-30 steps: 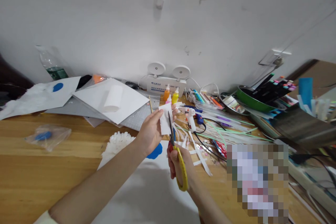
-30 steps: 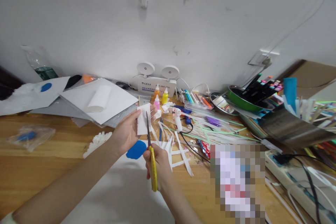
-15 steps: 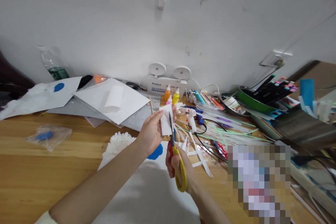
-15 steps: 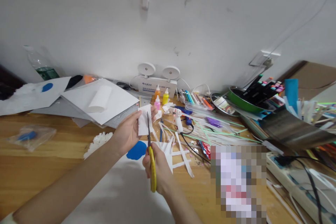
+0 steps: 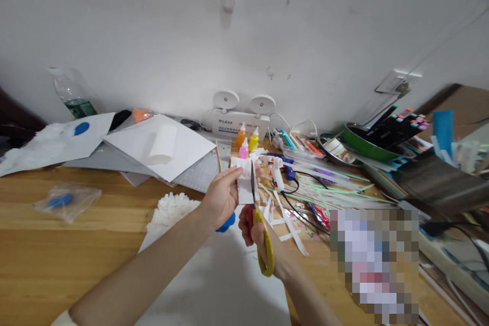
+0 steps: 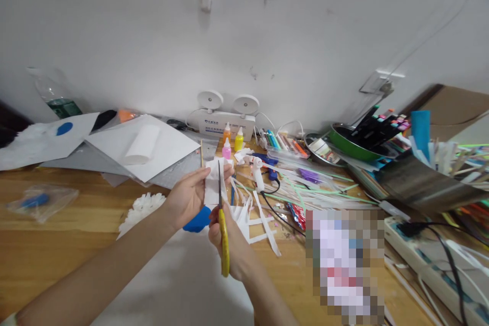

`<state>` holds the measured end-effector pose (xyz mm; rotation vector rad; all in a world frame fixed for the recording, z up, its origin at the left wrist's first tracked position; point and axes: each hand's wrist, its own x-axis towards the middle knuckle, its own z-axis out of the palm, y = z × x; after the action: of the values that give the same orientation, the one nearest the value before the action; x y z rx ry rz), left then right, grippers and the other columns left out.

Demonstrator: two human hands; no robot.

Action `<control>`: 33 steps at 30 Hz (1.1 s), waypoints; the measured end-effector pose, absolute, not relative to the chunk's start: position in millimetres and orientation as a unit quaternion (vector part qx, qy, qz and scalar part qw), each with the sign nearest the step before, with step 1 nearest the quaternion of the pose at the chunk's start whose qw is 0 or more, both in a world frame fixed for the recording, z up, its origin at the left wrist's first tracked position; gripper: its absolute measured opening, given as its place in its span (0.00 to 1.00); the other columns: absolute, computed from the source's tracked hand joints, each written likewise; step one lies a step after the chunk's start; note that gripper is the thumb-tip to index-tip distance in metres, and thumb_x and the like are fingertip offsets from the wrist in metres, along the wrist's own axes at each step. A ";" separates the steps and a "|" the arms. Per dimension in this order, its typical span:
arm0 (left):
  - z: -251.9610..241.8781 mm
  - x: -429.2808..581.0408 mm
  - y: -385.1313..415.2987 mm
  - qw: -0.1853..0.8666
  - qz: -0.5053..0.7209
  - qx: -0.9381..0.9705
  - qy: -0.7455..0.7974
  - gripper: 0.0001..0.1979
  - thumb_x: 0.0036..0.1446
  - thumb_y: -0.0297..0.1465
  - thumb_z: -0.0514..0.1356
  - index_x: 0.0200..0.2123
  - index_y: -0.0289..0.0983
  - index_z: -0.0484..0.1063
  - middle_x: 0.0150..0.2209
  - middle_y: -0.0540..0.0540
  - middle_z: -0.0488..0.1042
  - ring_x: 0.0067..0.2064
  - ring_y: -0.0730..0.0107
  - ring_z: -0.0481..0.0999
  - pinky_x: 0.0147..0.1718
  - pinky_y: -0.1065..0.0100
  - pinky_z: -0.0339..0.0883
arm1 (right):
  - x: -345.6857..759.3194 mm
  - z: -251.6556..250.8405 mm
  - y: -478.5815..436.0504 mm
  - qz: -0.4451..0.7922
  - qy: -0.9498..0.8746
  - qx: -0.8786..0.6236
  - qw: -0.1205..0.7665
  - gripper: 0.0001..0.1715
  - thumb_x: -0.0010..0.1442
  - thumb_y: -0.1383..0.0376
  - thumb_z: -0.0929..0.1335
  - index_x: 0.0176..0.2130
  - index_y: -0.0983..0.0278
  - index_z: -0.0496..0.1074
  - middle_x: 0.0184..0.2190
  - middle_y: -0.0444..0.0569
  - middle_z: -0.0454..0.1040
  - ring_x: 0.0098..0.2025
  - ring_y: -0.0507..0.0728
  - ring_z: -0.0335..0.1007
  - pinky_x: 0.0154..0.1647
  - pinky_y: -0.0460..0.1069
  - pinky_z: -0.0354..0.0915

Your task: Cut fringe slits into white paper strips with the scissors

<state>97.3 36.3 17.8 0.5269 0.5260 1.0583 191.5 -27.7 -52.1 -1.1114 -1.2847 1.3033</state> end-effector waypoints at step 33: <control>17.0 100.9 32.7 0.788 0.495 0.250 0.268 0.12 0.53 0.24 0.53 0.40 0.28 0.71 0.37 0.39 0.76 0.43 0.62 0.74 0.45 0.64 0.66 | 190.2 -42.8 -34.1 0.434 -0.540 -0.541 0.476 0.37 0.41 0.31 0.53 0.19 0.61 0.54 0.09 0.37 0.51 0.09 0.46 0.47 0.07 0.43 0.43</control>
<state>100.9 32.7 17.0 0.5380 0.5779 1.0671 190.2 -34.1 -42.8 -1.3209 -1.3207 1.0614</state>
